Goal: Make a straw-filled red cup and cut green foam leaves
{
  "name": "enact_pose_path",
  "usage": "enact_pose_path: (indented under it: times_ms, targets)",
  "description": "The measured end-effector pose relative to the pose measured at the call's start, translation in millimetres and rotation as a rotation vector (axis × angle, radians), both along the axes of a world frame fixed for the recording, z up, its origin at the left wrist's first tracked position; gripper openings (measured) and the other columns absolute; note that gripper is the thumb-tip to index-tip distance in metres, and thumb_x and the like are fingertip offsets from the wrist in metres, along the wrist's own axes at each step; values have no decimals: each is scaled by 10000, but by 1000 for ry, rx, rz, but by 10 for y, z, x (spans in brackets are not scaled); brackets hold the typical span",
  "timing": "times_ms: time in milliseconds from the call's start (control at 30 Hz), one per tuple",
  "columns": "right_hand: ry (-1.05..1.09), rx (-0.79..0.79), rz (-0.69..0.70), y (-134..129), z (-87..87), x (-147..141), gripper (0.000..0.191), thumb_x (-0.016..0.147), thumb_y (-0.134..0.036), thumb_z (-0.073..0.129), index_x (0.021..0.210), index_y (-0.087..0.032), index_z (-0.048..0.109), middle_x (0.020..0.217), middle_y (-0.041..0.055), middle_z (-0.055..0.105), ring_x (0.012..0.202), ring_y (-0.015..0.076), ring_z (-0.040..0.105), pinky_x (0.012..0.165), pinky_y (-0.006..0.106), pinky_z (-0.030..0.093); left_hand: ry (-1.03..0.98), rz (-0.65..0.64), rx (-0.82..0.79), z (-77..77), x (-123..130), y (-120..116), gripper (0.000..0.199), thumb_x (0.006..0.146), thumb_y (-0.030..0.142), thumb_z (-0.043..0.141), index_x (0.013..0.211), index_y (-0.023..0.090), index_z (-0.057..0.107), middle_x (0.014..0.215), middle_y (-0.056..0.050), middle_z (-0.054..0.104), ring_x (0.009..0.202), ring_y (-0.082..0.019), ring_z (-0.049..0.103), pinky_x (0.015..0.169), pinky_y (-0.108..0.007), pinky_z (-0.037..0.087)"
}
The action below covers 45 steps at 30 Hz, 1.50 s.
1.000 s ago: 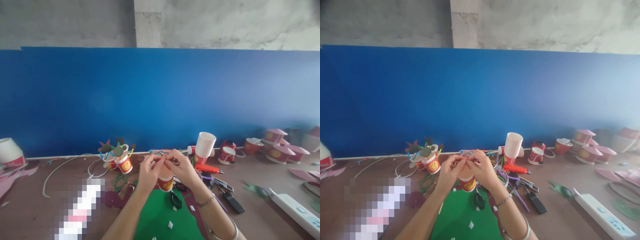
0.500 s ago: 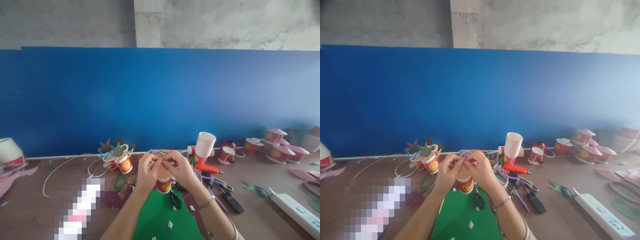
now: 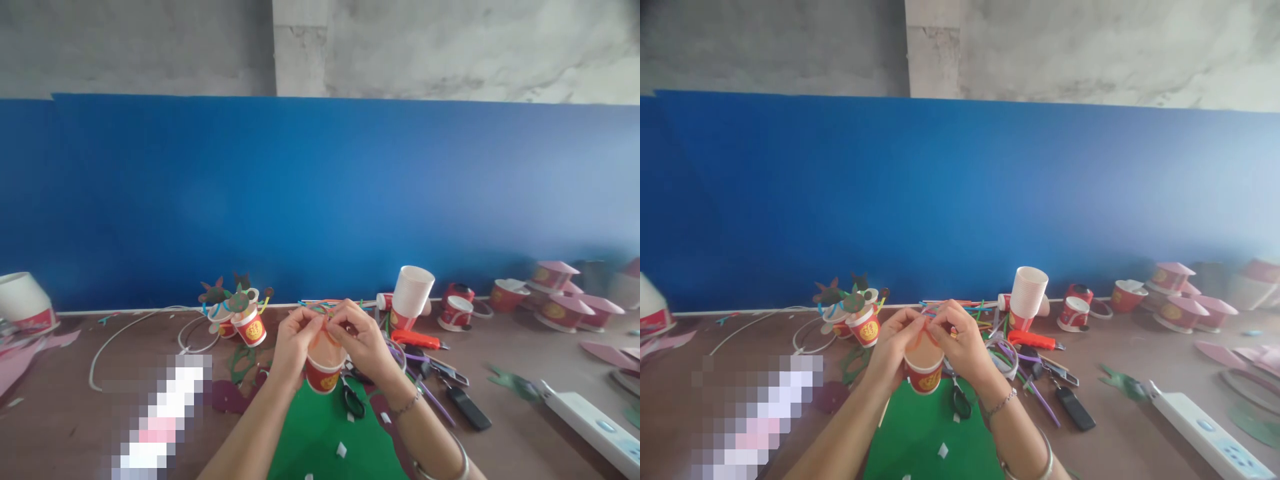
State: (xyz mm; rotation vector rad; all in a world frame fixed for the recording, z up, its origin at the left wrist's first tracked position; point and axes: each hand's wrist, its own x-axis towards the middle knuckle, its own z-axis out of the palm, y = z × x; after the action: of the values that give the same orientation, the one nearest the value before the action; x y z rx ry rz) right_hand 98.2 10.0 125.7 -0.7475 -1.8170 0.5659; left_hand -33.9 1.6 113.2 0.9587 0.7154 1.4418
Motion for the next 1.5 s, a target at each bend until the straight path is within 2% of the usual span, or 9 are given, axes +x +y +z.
enact_pose_path:
  times_ms: [300,433,700,867,1033,1133,1267,1400,1500]
  targets:
    - [-112,146,-40,-55,10,-5,192,863,-207,464,714,-201,586,793,53,543,760,172,515,685,313,433,-117,-58,-109,30,19,-11,237,620,283,719,611,147,525,556,22,576,487,-86,520,506,-207,383]
    - [-23,108,-42,-41,-12,-42,161,849,-214,491,710,-202,571,768,40,525,744,168,513,652,294,429,-175,-79,-138,43,27,-23,248,606,285,719,597,148,513,573,21,577,497,-89,524,513,-215,384]
    - [75,61,-14,-72,-8,-58,109,837,-216,514,735,-205,550,784,33,536,779,173,521,694,300,433,-290,46,-212,43,49,-16,270,514,256,757,571,143,519,549,21,571,499,-104,525,519,-232,393]
    - [62,-53,14,-33,37,28,151,865,-269,485,832,-191,610,861,55,586,824,173,549,739,298,449,-115,51,-93,80,-14,-12,220,635,323,712,679,148,586,639,-2,633,555,-118,570,559,-235,419]
    - [-32,-176,16,16,56,73,274,847,-341,510,1053,-197,618,1025,81,602,938,211,563,789,328,463,50,147,-57,64,-82,49,263,639,380,706,731,138,656,648,-35,658,608,-151,592,588,-252,437]
    - [-53,-193,7,20,22,25,219,813,-312,553,971,-193,645,965,66,627,934,214,566,803,335,456,161,115,1,50,-91,68,264,649,385,696,749,141,701,710,-55,679,683,-173,605,634,-266,456]
    - [-42,-217,-45,38,-56,-20,140,787,-295,578,794,-177,654,847,52,631,792,184,578,673,282,462,301,90,64,44,-68,50,231,654,369,694,735,155,723,783,-67,701,751,-194,619,671,-268,471]
    - [11,-274,-54,93,-136,14,196,780,-348,581,768,-164,648,758,35,628,696,163,565,598,260,446,232,246,49,-26,-50,77,261,680,394,674,776,153,703,713,-46,693,641,-158,612,588,-242,468]
    - [39,-315,-39,144,-183,41,227,766,-374,590,745,-157,653,737,38,631,691,172,570,589,265,444,148,249,26,-80,-58,128,303,703,423,652,836,153,692,776,-59,700,656,-156,623,600,-243,477]
